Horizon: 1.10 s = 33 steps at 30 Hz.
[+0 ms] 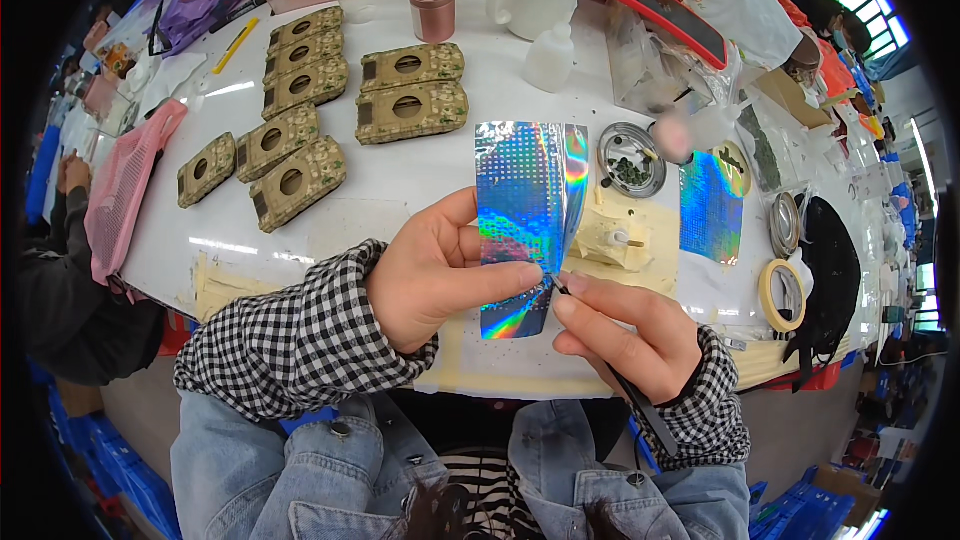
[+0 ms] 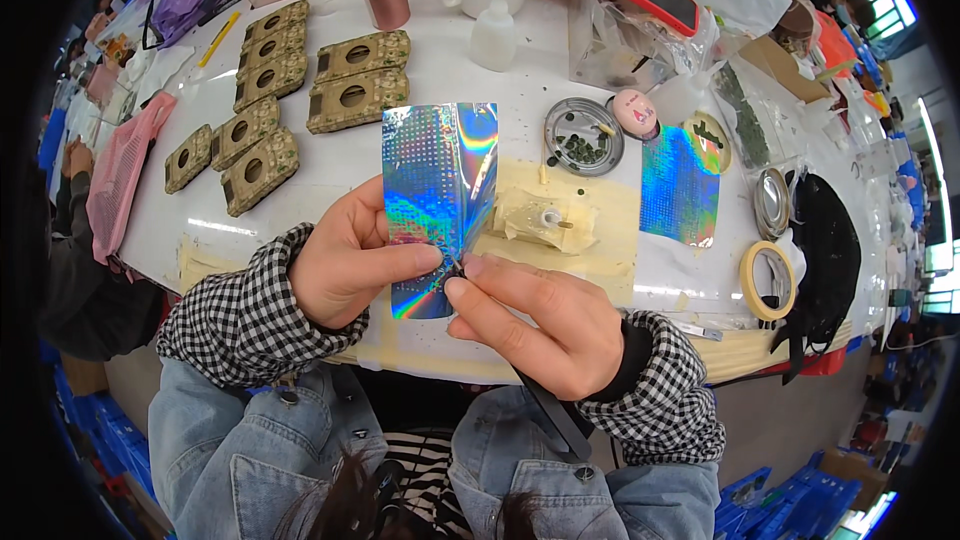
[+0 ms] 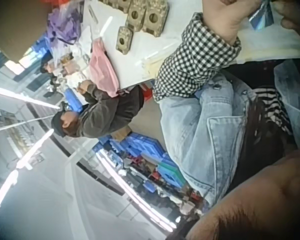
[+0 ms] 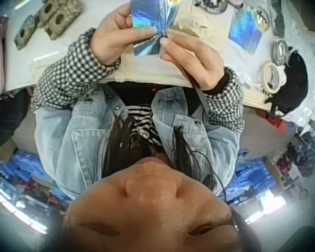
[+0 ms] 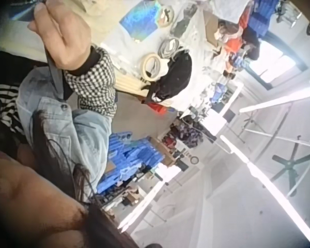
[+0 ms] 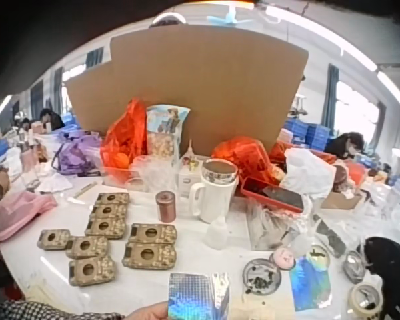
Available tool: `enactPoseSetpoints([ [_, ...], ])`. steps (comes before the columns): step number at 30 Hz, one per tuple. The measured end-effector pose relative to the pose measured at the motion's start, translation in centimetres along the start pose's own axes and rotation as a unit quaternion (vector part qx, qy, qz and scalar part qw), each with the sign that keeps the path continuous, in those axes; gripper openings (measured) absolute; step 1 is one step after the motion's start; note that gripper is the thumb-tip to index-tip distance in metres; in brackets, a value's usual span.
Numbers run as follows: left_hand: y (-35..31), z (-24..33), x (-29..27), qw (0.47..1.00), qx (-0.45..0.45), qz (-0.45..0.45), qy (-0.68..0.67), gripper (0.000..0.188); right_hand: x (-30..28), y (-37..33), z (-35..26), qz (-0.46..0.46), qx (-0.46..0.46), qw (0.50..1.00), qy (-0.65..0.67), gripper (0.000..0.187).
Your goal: The recorder is using a stylus tool to mark or score sheets of holographic foil on a workbench.
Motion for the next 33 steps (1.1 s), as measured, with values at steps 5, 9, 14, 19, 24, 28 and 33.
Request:
enactPoseSetpoints([
  [5, -0.1, 0.1, 0.0, 1.000, -0.024, -0.008, -0.018, 0.051, 0.0, 0.0, 0.0, -0.002, -0.023, 1.000, -0.018, 0.037],
  [9, -0.1, 0.1, 0.0, 0.999, -0.023, -0.012, -0.026, 0.050, 0.0, 0.0, -0.1, -0.003, -0.026, 0.999, -0.018, 0.037],
  [14, -0.1, 0.2, 0.1, 0.999, -0.028, -0.010, -0.029, 0.050, 0.0, -0.1, 0.0, -0.005, -0.035, 0.999, -0.024, 0.037],
  [19, -0.2, 0.2, 0.1, 0.999, -0.028, -0.008, -0.023, 0.050, -0.2, 0.1, -0.2, -0.012, -0.031, 0.999, -0.020, 0.036],
  [24, -0.1, 0.0, 0.1, 1.000, -0.018, -0.006, -0.022, 0.049, -0.2, -0.1, -0.1, -0.009, -0.022, 1.000, -0.009, 0.037],
  [28, 0.1, 0.1, -0.2, 1.000, 0.001, 0.019, -0.012, 0.046, -0.4, -0.2, -0.1, 0.001, -0.022, 1.000, -0.004, 0.037],
  [33, 1.2, 1.1, -2.0, 0.996, 0.066, 0.047, 0.021, 0.042, -0.6, -0.7, 0.8, -0.077, -0.038, 0.996, -0.003, 0.032],
])
Point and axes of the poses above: each hand's wrist, its own y-axis towards the middle knuckle, its own x-axis out of the palm, z = x × y, the point moved 2 cm from there along y, towards the middle knuckle
